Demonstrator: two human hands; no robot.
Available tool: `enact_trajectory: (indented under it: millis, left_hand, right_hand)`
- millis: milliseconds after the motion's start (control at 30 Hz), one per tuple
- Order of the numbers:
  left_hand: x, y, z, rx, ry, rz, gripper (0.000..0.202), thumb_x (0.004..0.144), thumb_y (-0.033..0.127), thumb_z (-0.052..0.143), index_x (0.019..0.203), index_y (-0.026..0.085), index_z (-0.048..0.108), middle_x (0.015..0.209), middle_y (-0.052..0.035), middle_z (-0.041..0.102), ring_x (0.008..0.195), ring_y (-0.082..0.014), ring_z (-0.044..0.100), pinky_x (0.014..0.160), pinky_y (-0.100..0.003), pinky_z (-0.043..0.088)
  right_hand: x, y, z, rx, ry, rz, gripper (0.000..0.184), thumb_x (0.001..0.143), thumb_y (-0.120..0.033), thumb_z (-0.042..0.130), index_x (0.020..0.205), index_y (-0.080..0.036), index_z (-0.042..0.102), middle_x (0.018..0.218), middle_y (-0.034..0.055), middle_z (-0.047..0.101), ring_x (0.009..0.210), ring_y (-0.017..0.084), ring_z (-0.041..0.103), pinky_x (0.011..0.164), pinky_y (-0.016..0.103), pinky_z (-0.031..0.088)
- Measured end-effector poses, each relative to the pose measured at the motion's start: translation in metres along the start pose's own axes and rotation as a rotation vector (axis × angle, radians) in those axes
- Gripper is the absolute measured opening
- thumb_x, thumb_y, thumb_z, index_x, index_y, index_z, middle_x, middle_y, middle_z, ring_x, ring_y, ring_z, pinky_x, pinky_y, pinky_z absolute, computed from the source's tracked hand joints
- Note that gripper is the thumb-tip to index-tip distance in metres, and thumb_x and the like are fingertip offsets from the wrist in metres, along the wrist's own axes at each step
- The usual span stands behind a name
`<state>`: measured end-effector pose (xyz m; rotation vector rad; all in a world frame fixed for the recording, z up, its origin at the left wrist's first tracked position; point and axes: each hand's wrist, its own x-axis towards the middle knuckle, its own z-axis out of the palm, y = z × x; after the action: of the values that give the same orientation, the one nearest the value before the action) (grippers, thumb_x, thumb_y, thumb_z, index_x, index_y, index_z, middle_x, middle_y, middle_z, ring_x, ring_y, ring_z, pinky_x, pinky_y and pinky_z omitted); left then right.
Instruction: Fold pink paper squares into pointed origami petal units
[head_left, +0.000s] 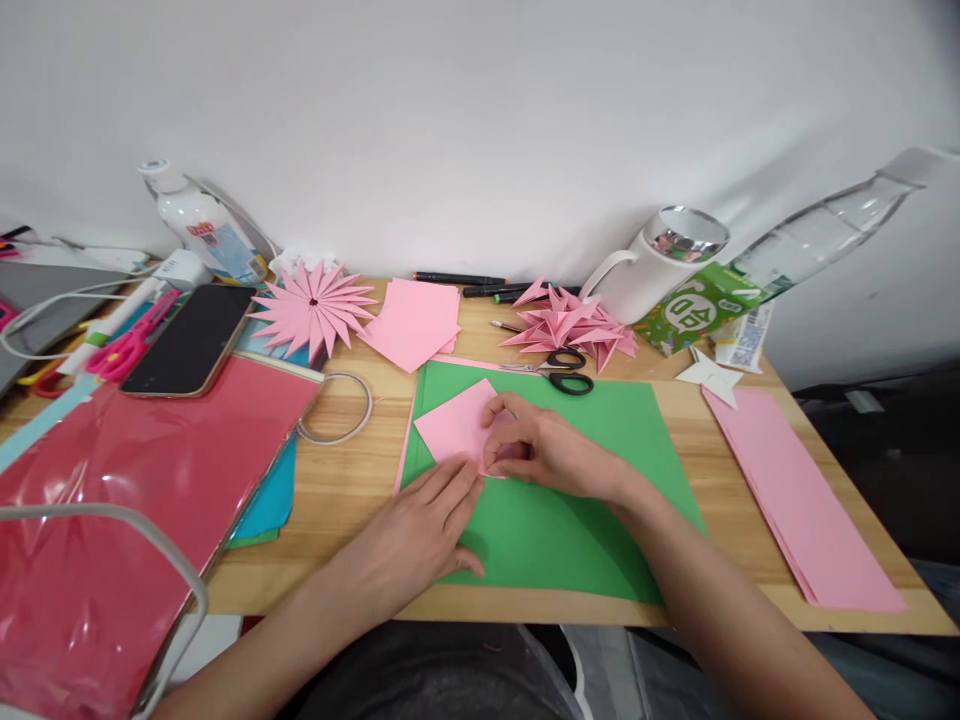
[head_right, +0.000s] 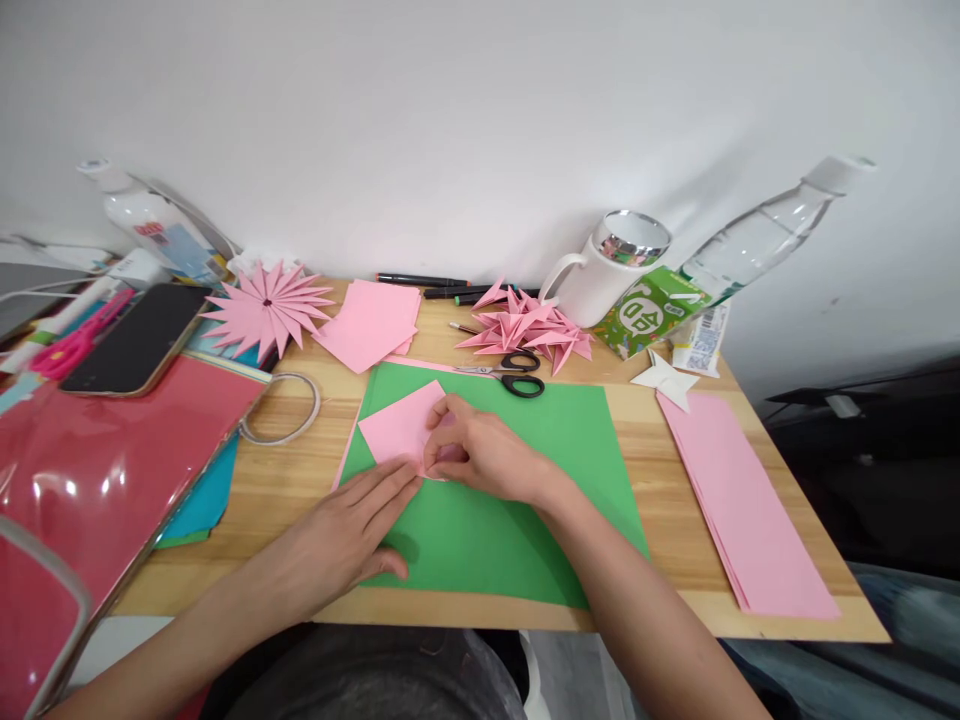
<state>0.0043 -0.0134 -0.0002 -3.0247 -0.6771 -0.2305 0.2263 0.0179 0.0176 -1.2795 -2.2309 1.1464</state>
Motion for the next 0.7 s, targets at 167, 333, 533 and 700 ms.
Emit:
enact_trajectory:
  millis: [167, 333, 533, 700]
  left_hand:
    - [-0.002, 0.001, 0.002, -0.027, -0.004, -0.004, 0.059, 0.087, 0.051, 0.041, 0.123, 0.006, 0.05, 0.13, -0.0176, 0.052, 0.127, -0.0263, 0.042, 0.102, -0.037, 0.038]
    - [-0.001, 0.001, 0.003, -0.016, 0.017, -0.004, 0.054, 0.089, 0.046, 0.042, 0.122, 0.004, 0.05, 0.128, -0.0162, 0.054, 0.124, -0.0267, 0.045, 0.101, -0.037, 0.04]
    - [0.0, 0.0, 0.009, -0.034, 0.056, -0.033, 0.052, 0.09, 0.044, 0.037, 0.122, 0.005, 0.05, 0.125, -0.0165, 0.056, 0.119, -0.0267, 0.051, 0.094, -0.037, 0.046]
    - [0.0, 0.0, 0.008, -0.079, 0.045, -0.061, 0.048, 0.09, 0.043, 0.038, 0.122, 0.008, 0.049, 0.126, -0.0154, 0.055, 0.12, -0.0256, 0.05, 0.095, -0.037, 0.045]
  right_hand:
    - [-0.001, -0.001, 0.003, -0.025, -0.017, -0.008, 0.005, 0.079, -0.018, 0.064, 0.081, -0.019, 0.069, 0.116, 0.0033, 0.045, 0.061, 0.004, 0.052, 0.066, 0.022, 0.044]
    - [-0.001, -0.015, 0.004, -0.248, -0.037, 0.089, 0.009, 0.081, -0.019, 0.06, 0.084, -0.021, 0.068, 0.106, 0.0045, 0.049, 0.064, 0.008, 0.051, 0.066, 0.025, 0.041]
    - [-0.005, -0.026, -0.007, -0.369, -0.155, 0.212, 0.012, 0.08, -0.023, 0.061, 0.089, -0.025, 0.069, 0.09, 0.0028, 0.055, 0.07, 0.014, 0.055, 0.063, 0.024, 0.036]
    - [-0.015, -0.019, -0.013, -0.344, -0.184, 0.131, 0.007, 0.079, -0.021, 0.061, 0.082, -0.022, 0.068, 0.091, 0.0029, 0.056, 0.073, 0.014, 0.056, 0.065, 0.024, 0.037]
